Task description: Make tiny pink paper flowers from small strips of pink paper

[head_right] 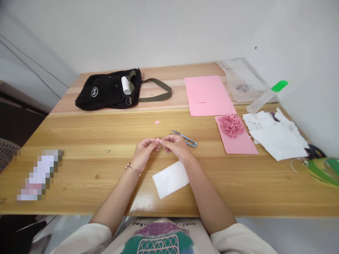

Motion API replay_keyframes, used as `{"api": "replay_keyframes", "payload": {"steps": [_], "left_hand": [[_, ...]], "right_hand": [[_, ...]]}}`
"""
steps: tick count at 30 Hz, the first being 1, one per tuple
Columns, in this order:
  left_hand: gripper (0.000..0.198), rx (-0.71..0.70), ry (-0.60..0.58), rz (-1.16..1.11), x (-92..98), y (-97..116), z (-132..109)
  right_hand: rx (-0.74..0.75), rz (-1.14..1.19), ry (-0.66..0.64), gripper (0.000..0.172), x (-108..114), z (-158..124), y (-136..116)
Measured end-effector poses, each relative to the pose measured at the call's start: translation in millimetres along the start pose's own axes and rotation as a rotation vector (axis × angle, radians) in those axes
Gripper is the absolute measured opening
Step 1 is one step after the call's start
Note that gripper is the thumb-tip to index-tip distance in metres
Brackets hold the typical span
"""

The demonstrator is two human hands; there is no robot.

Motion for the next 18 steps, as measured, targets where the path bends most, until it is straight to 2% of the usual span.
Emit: {"api": "replay_keyframes", "payload": {"steps": [7, 18], "left_hand": [[0.011, 0.009, 0.014, -0.011, 0.3, 0.0, -0.7], [0.011, -0.016, -0.012, -0.029, 1.2, -2.9, 1.5]], "right_hand": [[-0.031, 0.016, -0.005, 0.020, 0.4, -0.6, -0.7], [0.008, -0.049, -0.011, 0.021, -0.6, -0.9, -1.4]]}}
Point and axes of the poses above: each hand's wrist, its own z-axis towards the middle knuckle, its own x-axis out of the back of the hand, y = z × x, the point moved 4 cm from there along z, towards the middle knuckle, and after that the axes turned 11 degrees about -x, right-handed, at the moved point
